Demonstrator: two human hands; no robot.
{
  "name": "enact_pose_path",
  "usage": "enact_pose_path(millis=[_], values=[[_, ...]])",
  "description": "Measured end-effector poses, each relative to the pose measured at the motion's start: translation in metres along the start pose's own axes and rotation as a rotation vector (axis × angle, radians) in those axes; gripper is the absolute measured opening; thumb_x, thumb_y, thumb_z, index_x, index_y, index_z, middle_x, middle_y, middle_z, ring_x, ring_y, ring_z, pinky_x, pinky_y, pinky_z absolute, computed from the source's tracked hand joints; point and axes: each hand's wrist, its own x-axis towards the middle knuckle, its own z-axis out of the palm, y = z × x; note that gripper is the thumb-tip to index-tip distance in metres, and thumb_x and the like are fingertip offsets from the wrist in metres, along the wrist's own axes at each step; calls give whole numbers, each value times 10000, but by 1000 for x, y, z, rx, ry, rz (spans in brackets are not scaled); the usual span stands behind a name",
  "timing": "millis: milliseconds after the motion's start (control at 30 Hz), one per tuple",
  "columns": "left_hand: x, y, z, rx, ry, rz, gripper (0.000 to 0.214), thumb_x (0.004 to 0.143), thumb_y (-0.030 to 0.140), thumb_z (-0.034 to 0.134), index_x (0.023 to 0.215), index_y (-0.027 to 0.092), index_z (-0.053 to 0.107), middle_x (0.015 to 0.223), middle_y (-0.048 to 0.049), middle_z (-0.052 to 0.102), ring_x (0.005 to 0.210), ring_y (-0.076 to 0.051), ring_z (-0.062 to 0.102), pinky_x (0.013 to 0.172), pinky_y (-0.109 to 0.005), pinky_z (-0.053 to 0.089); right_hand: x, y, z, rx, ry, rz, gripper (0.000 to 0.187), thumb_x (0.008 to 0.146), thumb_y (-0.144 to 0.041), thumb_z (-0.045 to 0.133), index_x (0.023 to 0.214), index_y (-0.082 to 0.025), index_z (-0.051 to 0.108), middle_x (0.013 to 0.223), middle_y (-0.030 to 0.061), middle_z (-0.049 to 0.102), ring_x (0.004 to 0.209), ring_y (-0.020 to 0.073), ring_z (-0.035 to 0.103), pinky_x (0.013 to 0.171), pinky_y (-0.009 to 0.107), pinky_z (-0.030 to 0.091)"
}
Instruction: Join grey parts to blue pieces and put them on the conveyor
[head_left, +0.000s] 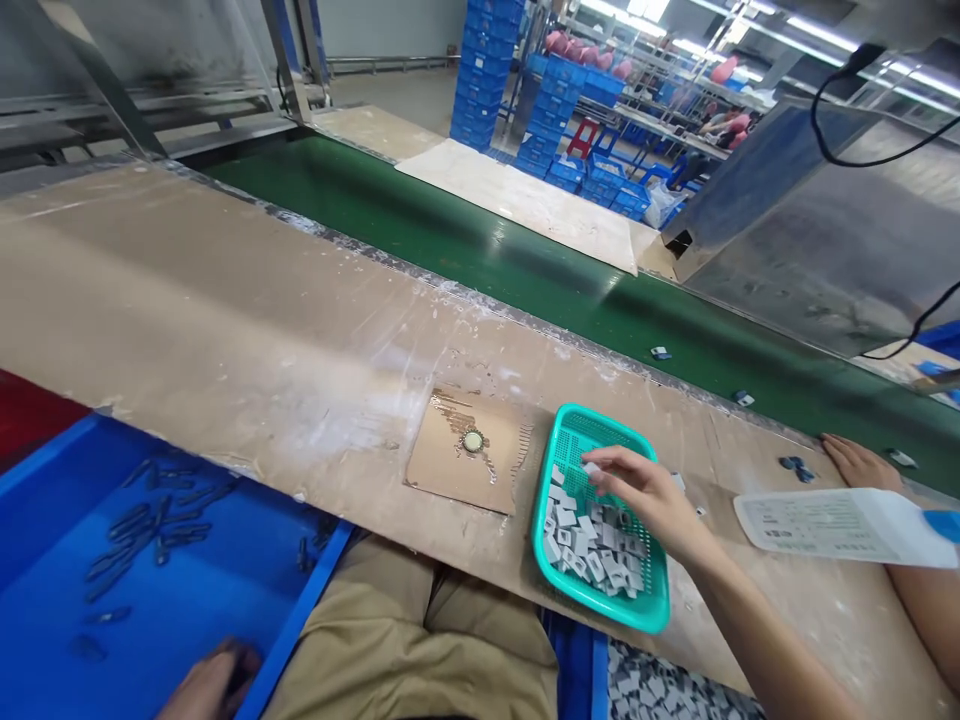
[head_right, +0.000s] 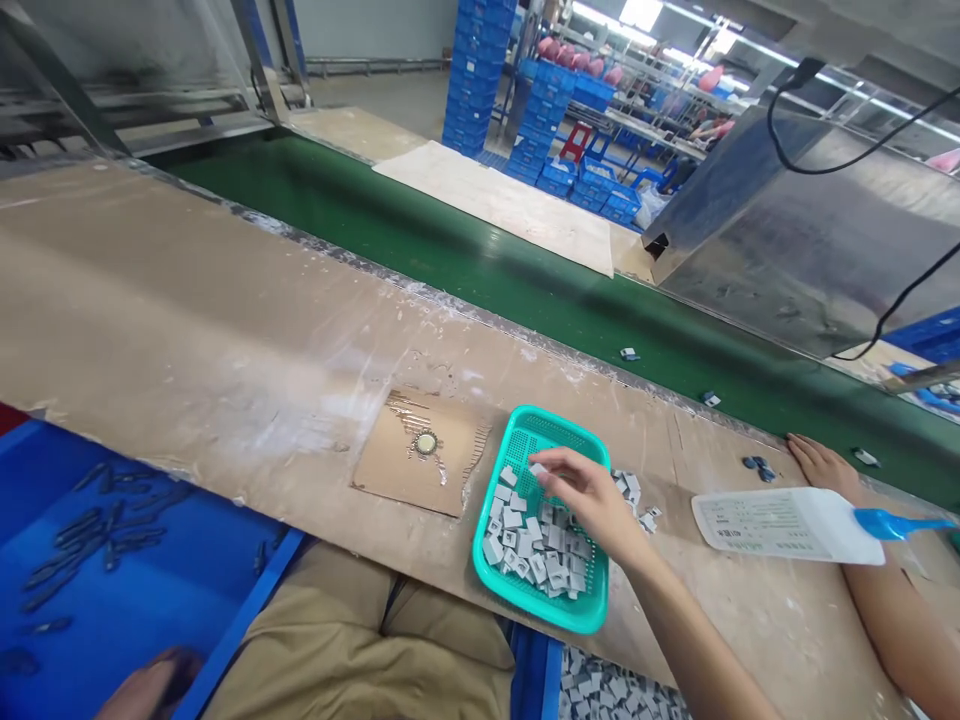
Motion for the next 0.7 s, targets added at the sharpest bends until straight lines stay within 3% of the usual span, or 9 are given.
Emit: enact_pose_path(millis=[67, 133, 267, 367, 467, 567, 700], values=[[2, 7, -7, -100, -6, -77, 143, 553, 390, 638, 535, 249, 653, 640, -48, 695, 708, -310, 655, 664, -347, 507, 0, -6, 2, 229, -38, 68, 241, 809, -402, 590, 955, -211, 579, 840, 28, 611, 692, 155, 596, 666, 299, 508], [4, 20, -18, -361, -4, -208, 186, 532, 404, 715, 588, 232, 672, 698, -65, 711, 797, -323, 659, 697, -353, 530, 4, -14, 9, 336, -99, 83, 254, 781, -386, 633, 951, -211, 562, 740, -2, 584, 614, 135, 573, 608, 284, 502], [2, 66, -45, -1008, 71, -420, 408, 467, 324, 841, 813, 185, 676, 845, -76, 722, 929, -287, 642, 753, -348, 571, 18, -38, 34, 144, -39, -35, 300, 770, -384, 640, 1000, -199, 584, 779, 30, 644, 694, 172, 623, 611, 296, 518], [-2, 104, -58, -1210, 115, -414, 494, 437, 219, 874, 884, 145, 679, 856, -74, 717, 857, -213, 656, 751, -266, 574, 31, -57, 54, -156, 45, -189, 265, 793, -362, 602, 1001, -199, 598, 866, 55, 687, 759, 197, 645, 667, 323, 520], [-7, 139, -59, -1305, 57, -371, 423, 424, 185, 881, 803, 137, 699, 822, -58, 712, 801, -179, 661, 730, -216, 572, 43, -68, 69, -416, 24, -344, 164, 837, -318, 538, 916, -206, 628, 869, 62, 691, 757, 210, 637, 673, 337, 508], [-13, 167, -52, -1372, 41, -332, 375, 430, 211, 880, 760, 155, 711, 814, -41, 710, 792, -181, 667, 736, -219, 572, 55, -68, 82, -531, 3, -464, 169, 861, -266, 496, 939, -209, 634, 910, 78, 677, 865, 234, 621, 732, 351, 501], [-18, 194, -38, -1389, -48, -232, 312, 570, 274, 823, 837, 153, 719, 845, -55, 706, 813, -188, 659, 738, -252, 574, 67, -60, 92, -567, -61, -478, 183, 861, -243, 483, 940, -194, 641, 900, 86, 665, 866, 239, 611, 736, 360, 504]])
